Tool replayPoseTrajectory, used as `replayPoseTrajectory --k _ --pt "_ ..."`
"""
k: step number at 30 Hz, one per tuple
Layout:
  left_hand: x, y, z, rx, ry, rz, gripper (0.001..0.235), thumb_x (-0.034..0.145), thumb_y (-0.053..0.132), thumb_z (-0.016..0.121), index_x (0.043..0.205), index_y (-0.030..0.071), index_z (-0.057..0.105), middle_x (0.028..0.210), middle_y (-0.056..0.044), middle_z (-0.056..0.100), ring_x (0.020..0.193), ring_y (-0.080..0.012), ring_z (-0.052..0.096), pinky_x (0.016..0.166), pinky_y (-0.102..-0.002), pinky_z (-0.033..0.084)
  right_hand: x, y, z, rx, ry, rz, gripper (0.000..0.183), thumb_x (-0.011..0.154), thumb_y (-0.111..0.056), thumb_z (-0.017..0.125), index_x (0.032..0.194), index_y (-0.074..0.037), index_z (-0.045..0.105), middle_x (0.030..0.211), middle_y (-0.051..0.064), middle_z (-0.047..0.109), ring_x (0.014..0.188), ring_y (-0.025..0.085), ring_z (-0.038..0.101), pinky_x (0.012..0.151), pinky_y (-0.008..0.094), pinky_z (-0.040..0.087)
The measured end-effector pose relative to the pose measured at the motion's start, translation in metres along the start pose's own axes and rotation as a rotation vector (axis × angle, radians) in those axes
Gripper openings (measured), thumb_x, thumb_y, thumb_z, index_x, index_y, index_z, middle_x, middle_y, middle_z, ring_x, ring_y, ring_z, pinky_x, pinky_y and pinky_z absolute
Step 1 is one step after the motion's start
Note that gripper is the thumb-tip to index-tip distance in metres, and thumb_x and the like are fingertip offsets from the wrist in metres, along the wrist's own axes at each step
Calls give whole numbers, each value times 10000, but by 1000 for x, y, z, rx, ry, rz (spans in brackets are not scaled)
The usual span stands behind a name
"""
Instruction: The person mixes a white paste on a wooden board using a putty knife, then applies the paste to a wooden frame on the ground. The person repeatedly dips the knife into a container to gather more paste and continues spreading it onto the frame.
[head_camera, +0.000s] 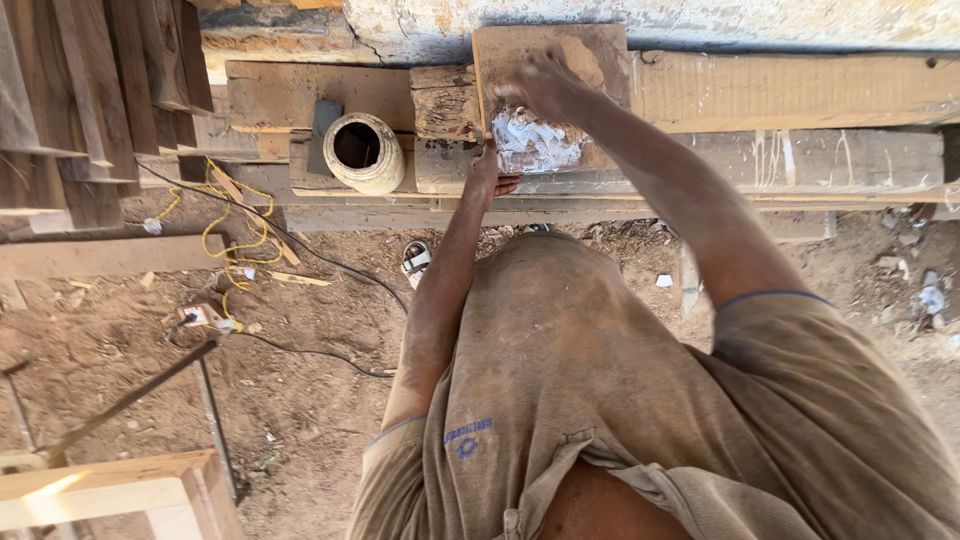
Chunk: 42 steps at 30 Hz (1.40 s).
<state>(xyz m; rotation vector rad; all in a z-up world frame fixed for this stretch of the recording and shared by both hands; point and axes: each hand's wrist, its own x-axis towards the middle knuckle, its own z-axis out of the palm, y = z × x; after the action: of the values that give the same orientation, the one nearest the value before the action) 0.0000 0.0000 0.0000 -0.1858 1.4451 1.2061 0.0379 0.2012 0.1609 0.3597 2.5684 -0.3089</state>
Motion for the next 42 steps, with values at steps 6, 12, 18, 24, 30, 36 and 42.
replayPoseTrajectory --k 6,12,18,24,30,36,42 --pt "-21 13 1 4 -27 2 869 966 670 343 1568 45 297 928 -282 762 740 -325 786 635 -410 695 -58 31 3 33 102 -94 427 1053 -148 471 1462 -203 579 1501 136 557 1353 342 470 1177 544 231" --pt "-36 23 6 155 -35 45 919 985 704 244 1535 -27 330 852 -236 770 734 -307 800 620 -385 699 -54 41 8 154 99 127 431 1112 -356 451 1493 -189 559 1546 249 460 1411 412 400 1184 569 186" --pt "-38 24 4 213 -31 74 991 900 765 230 1525 -2 304 808 -211 765 692 -313 793 595 -417 701 -93 57 38 71 125 52 404 1083 -301 477 1466 -222 573 1411 90 603 1309 374 466 1142 583 217" --pt "-31 21 1 202 -103 51 1034 953 781 216 1458 -88 461 790 -202 737 686 -309 802 584 -421 714 -113 63 47 172 101 305 357 1097 -357 519 1368 -152 626 1149 103 700 945 259 609 962 563 369" --pt "-18 14 -7 243 -136 -41 1084 974 788 181 1363 -156 545 789 -225 731 702 -303 805 607 -421 717 -76 20 98 338 253 415 372 1139 -369 485 1232 -79 698 1043 161 664 828 232 568 699 371 489" --pt "-15 16 -6 293 -159 -24 1053 923 784 162 1411 -87 499 780 -204 737 701 -307 805 588 -418 712 -56 14 70 626 190 541 304 1099 -221 551 1282 -1 654 1070 153 695 819 196 589 691 389 544" --pt "-15 16 -12 309 -162 -22 1010 871 786 161 1510 19 311 803 -208 726 726 -312 790 610 -419 698 -116 41 58 443 136 542 386 1079 -292 524 1362 -48 617 1045 138 668 750 184 548 706 351 460"
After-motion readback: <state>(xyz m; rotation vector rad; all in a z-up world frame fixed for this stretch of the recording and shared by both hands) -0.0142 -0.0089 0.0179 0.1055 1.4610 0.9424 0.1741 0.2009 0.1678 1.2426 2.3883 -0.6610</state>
